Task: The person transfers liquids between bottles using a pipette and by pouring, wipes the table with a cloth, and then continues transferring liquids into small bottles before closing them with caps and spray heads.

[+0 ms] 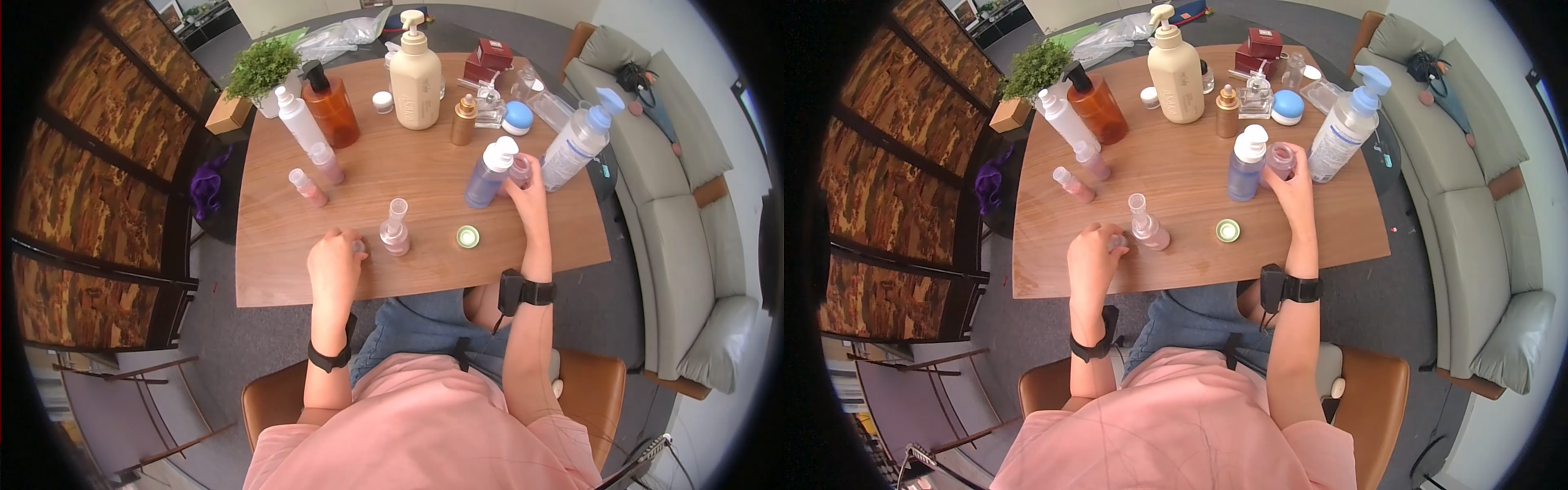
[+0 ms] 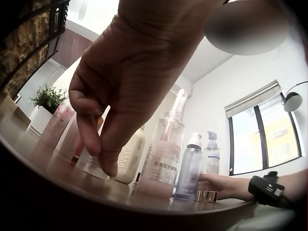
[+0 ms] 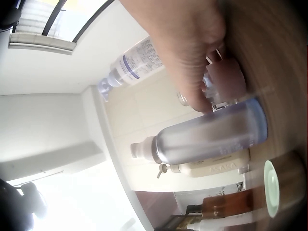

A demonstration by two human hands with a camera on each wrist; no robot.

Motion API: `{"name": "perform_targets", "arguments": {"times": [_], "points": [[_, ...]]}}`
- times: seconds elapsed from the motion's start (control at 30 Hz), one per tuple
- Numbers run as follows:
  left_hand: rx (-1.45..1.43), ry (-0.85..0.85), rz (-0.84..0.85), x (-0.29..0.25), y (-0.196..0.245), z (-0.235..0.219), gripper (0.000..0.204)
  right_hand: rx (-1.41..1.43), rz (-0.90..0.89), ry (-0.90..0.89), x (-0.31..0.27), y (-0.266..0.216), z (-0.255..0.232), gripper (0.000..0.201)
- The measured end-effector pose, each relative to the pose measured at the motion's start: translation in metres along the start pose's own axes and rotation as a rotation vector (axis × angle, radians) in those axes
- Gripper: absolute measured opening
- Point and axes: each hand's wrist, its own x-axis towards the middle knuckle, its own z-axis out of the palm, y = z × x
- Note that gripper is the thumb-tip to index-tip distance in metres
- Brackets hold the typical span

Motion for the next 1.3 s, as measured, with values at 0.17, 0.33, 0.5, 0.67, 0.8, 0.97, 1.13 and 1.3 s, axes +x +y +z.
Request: {"name": "perform_targets", "arguments": {"times": [0.17,0.33,0.5,0.67,0.8,0.97,1.13,1.3], "points": [[-0.038,0.004,-0.004,0.0008,-0.0014,0.002,0.025,-0.002,0.006,0.005,-0.0013,-0.0038,0.0009,0.042],[-0.018,0.002,0.001,0.0006,0.0011,0.0,0.024,0.004,0.004,-0.004,-0.0024,-0.0054,-0.0003,0.042],[-0.031,-0.005,-0.008,0.0012,0.0,0.0017,0.027,0.018,0.021,-0.006,-0.0036,-0.0099,0.0011,0.044],[-0.015,0.017,0.02,0.0012,0.0,0.0018,0.021,0.035,0.017,-0.015,-0.003,-0.0061,0.0,0.046],[-0.005,0.011,0.018,0.002,-0.0002,0.0024,0.022,0.041,0.008,-0.02,-0.002,-0.0037,-0.0004,0.046],[-0.007,0.02,0.034,0.0021,0.0011,0.0005,0.022,0.034,0.001,-0.022,-0.0026,-0.0036,-0.0006,0.047],[-0.001,0.021,0.031,0.0021,-0.0002,0.0019,0.022,0.057,0.026,-0.011,-0.0031,-0.0051,0.0001,0.047],[-0.011,0.031,0.03,0.0011,-0.0001,0.0012,0.022,0.044,0.013,-0.008,-0.0014,-0.002,-0.0011,0.047]]}}
